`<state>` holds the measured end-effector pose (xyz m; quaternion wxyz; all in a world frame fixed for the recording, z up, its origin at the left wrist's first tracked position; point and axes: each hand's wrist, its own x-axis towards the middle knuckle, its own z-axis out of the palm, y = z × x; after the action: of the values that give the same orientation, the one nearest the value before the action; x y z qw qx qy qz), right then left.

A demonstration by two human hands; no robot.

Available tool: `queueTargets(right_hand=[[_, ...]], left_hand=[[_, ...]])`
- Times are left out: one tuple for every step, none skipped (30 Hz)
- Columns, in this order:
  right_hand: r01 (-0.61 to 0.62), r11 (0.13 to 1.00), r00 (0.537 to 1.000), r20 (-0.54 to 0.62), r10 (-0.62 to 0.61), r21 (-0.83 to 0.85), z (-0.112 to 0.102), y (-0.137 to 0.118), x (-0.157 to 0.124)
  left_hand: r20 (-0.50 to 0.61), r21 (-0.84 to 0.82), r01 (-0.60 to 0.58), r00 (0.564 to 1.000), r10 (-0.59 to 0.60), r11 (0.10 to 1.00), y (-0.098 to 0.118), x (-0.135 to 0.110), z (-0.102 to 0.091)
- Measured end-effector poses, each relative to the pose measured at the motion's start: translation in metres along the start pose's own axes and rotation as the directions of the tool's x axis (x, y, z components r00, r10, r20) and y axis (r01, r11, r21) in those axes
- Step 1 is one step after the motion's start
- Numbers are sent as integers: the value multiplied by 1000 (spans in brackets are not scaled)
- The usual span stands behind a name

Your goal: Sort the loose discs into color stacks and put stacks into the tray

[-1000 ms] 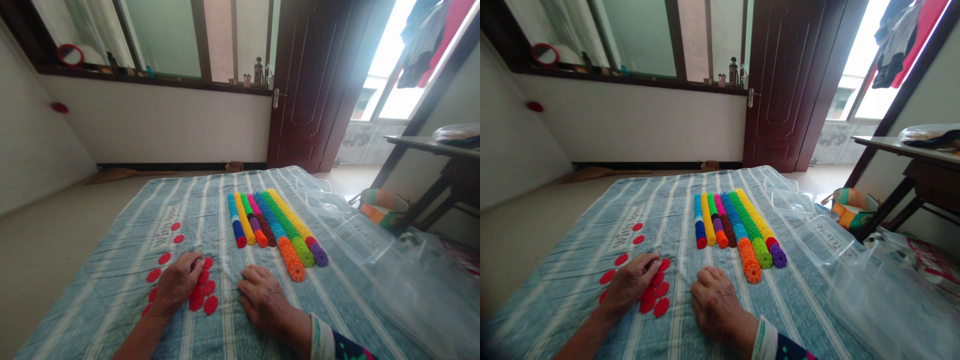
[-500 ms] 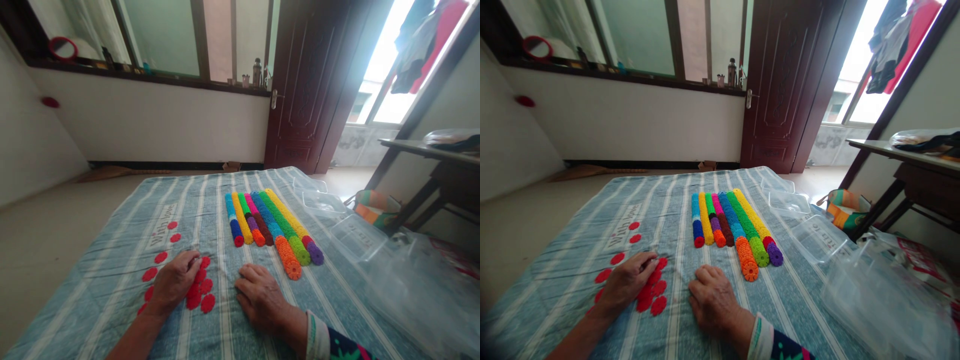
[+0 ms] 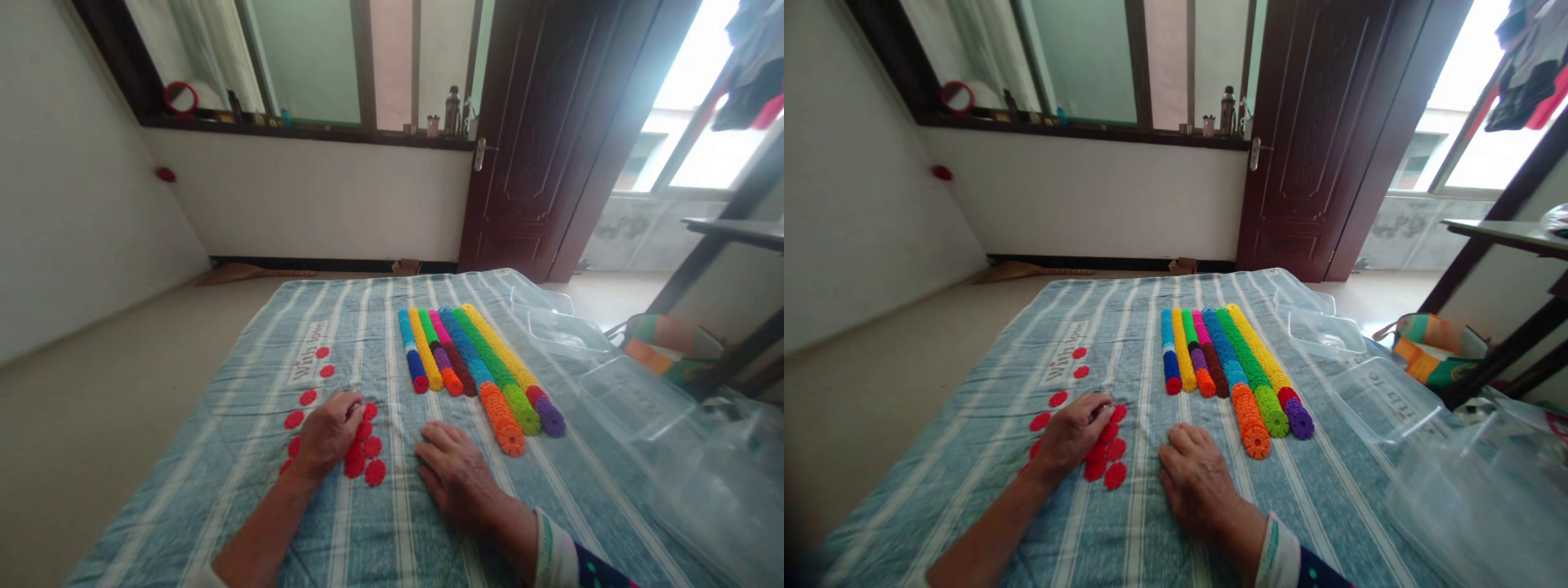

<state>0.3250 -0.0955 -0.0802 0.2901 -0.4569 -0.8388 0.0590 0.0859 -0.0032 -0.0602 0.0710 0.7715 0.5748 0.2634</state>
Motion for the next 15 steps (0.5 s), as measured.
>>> queueTargets(right_hand=[[5,1000,1000,-2,-5,1,1,0,-1],[11,1000,1000,-3,-11,-1,1,1,-2],[15,1000,1000,-6,-15,-4,1,1,-2],[19,1000,1000,-9,-19,-7,1,1,-3],[25,1000,1000,-14,-25,-10,1,1,-3],[31,999,999,-17,-31,-13,1,1,-4],[35,999,999,-20,-36,-14,1,1,-4],[40,999,999,-22,-40,-14,1,2,-4],[44,999,999,-22,-44,-15,1,2,-5],[48,999,999,-21,-48,-15,0,2,-5],[50,999,999,-19,-50,-16,0,2,-5],[52,999,998,-18,-52,-16,0,3,-5],[55,998,998,-19,-55,-16,0,3,-5],[57,998,998,-20,-57,-16,0,3,-6],[57,998,998,-22,-57,-14,0,3,-6]], left_hand=[[2,3,-2,1000,2,1000,1,-1,0],[3,5,-2,1000,2,1000,2,-2,0],[3,5,-1,1000,1,1000,2,-2,0],[4,6,1,1000,-1,1000,3,-3,1],[4,9,5,1000,-5,1000,3,-4,1],[5,13,9,1000,-10,1000,3,-4,1],[7,19,12,1000,-12,1000,4,-4,2],[9,24,12,1000,-12,1000,4,-5,2],[10,27,11,1000,-11,1000,4,-5,2],[10,27,10,1000,-11,1000,4,-5,3],[8,27,11,1000,-11,1000,4,-5,3],[7,25,11,1000,-12,1000,4,-6,3],[5,22,13,1000,-13,1000,3,-6,3],[4,16,13,1000,-13,1000,3,-6,4],[1,10,14,1000,-14,1000,3,-6,4]])
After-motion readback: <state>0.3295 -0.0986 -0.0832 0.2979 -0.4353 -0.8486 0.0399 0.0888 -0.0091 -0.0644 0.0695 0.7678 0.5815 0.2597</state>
